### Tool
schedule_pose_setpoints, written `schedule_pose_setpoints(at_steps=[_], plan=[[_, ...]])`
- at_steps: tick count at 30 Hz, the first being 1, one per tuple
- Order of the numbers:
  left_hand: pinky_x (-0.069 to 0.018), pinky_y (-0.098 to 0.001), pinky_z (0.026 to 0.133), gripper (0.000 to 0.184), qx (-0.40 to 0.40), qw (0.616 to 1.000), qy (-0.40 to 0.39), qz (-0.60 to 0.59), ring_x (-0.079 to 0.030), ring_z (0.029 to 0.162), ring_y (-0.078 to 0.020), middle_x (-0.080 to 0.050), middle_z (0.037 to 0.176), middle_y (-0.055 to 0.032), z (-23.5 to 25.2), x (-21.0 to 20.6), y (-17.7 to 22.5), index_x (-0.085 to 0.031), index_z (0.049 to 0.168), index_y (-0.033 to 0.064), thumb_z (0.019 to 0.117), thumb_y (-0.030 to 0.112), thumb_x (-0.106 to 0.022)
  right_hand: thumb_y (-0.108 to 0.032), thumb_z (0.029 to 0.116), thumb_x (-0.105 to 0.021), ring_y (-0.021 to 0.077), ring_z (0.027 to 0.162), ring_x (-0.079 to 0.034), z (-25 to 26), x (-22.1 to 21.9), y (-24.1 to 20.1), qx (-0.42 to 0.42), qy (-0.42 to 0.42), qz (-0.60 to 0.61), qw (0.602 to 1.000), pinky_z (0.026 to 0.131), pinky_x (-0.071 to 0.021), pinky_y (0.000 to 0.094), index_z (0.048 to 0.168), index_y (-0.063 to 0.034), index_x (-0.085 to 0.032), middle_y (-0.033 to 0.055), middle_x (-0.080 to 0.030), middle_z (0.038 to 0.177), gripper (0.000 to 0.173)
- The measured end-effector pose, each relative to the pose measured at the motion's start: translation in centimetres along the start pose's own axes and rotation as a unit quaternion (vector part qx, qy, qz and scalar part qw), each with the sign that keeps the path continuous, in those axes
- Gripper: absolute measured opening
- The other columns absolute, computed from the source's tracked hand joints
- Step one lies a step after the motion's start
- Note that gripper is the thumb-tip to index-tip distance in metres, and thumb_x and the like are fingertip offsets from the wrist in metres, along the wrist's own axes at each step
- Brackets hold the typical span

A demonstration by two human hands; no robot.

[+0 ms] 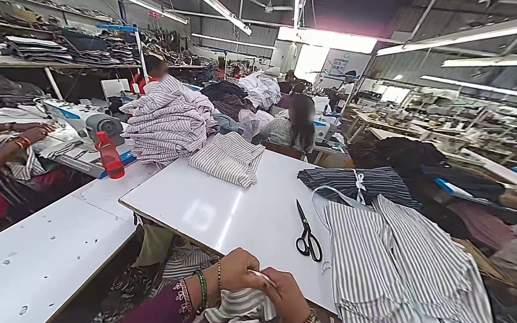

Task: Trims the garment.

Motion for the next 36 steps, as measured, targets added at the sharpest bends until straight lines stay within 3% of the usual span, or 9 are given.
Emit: schedule_pose_setpoints(at_steps=[5, 10, 14, 20, 24, 26, 30, 32, 36], plan=[[-0.0496, -0.061, 0.078, 0.035, 0.002, 0.985, -0.159, 0.066, -0.067, 0.081, -0.0396, -0.067, 0.084, -0.0254, -0.1, -3.5, -2.9, -0.067, 0.096, -0.0107, 0.0968, 0.024, -0.07, -0.017, 0.0925, -0.063, 0.0158, 0.076, -0.074, -5.0, 11.6, -2.7, 0.021, 0.168, -0.116, 0.979, 0.073, -0.0607, 0.035, 0.087, 0.0017, -0.077, 0.0106, -0.076, 0.081, 0.023], [-0.0425, -0.0511, 0.065, 0.049, 0.036, 0.976, -0.205, 0.067, -0.053, 0.065, -0.0292, -0.054, 0.066, -0.0167, 2.3, -1.7, -0.4, -0.058, 0.074, -0.0082, 0.1092, 0.023, -0.045, -0.027, 0.0973, -0.062, 0.0451, 0.073, -0.065, -10.7, 19.3, 0.6, -0.216, 0.311, -0.324, 0.867, 0.067, -0.0502, 0.0638, 0.079, 0.0103, -0.068, 0.0254, -0.063, 0.074, 0.042], [-0.0442, -0.0199, 0.056, 0.041, 0.009, 0.943, -0.182, -0.279, -0.052, 0.058, 0.0029, -0.054, 0.064, 0.0121, 4.5, -5.2, 6.2, -0.057, 0.077, 0.0132, 0.109, 0.026, -0.035, -0.025, 0.0939, -0.063, 0.0006, 0.052, -0.048, -10.5, 14.0, -1.7, -0.233, 0.294, -0.082, 0.923, 0.052, -0.0429, 0.023, 0.075, -0.0052, -0.06, -0.0068, -0.05, 0.058, 0.027], [-0.0536, -0.0192, 0.063, 0.029, -0.033, 0.852, -0.178, -0.491, -0.063, 0.063, 0.0022, -0.067, 0.068, 0.0112, 6.6, -6.7, 12.6, -0.061, 0.079, 0.0186, 0.0982, 0.004, -0.045, -0.05, 0.0956, -0.064, -0.0055, 0.081, -0.067, -9.0, 9.2, -7.7, -0.058, 0.171, 0.08, 0.98, 0.071, -0.0582, 0.0165, 0.098, -0.0108, -0.074, -0.0076, -0.073, 0.091, 0.041], [-0.0544, -0.0165, 0.066, 0.029, -0.165, 0.856, -0.01, -0.49, -0.063, 0.067, 0.0047, -0.067, 0.071, 0.013, 6.5, 3.0, 17.8, -0.06, 0.084, 0.0171, 0.0982, -0.001, -0.043, -0.053, 0.0982, -0.059, 0.0044, 0.109, -0.068, -7.1, 5.6, -9.1, 0.016, 0.092, 0.164, 0.982, 0.082, -0.06, 0.0214, 0.131, -0.0137, -0.067, 0.0009, -0.069, 0.126, 0.052], [-0.055, -0.0151, 0.064, 0.029, -0.238, 0.83, 0.157, -0.479, -0.063, 0.068, 0.0057, -0.067, 0.075, 0.0137, 5.1, 11.3, 18.5, -0.061, 0.092, 0.0211, 0.1058, 0.012, -0.037, -0.058, 0.0927, -0.065, 0.0167, 0.127, -0.062, -5.7, 1.7, -7.1, -0.05, -0.016, 0.258, 0.965, 0.093, -0.0592, 0.0326, 0.154, -0.0025, -0.04, 0.0145, -0.053, 0.15, 0.086], [-0.0592, -0.0302, 0.085, 0.03, -0.289, 0.697, 0.454, -0.474, -0.068, 0.093, -0.0079, -0.066, 0.099, -0.0006, 1.5, 30.5, 14.0, -0.05, 0.123, 0.0077, 0.1135, 0.025, -0.026, -0.036, 0.0826, -0.079, 0.03, 0.15, -0.036, -3.8, -1.6, -1.4, -0.215, -0.029, 0.193, 0.957, 0.117, -0.04, 0.0388, 0.161, 0.0059, -0.012, 0.0283, -0.016, 0.167, 0.111], [-0.0596, -0.0372, 0.086, 0.037, -0.238, 0.648, 0.544, -0.476, -0.069, 0.097, -0.0164, -0.065, 0.106, -0.0092, 0.0, 37.7, 7.7, -0.047, 0.129, 0.003, 0.1141, 0.028, -0.025, -0.027, 0.0806, -0.082, 0.0339, 0.15, -0.035, -2.8, 1.2, 0.9, -0.288, 0.02, 0.081, 0.954, 0.121, -0.0333, 0.0432, 0.159, 0.0089, -0.018, 0.0297, -0.026, 0.163, 0.108], [-0.0596, -0.0339, 0.079, 0.033, -0.014, 0.68, 0.574, -0.455, -0.068, 0.089, -0.017, -0.062, 0.106, -0.0084, -4.7, 40.0, -7.3, -0.047, 0.131, 0.0047, 0.1123, 0.03, -0.036, -0.022, 0.0991, -0.068, 0.036, 0.129, -0.056, 0.6, 9.3, 3.4, -0.404, 0.083, -0.103, 0.905, 0.112, -0.0397, 0.0513, 0.142, 0.0101, -0.049, 0.0294, -0.059, 0.136, 0.057]])
Point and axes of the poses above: each hand's wrist, its own z-axis towards the middle knuckle, its own x-axis out of the back of the hand, y = z × x, the point moved 8 cm from there along z, towards the middle knuckle
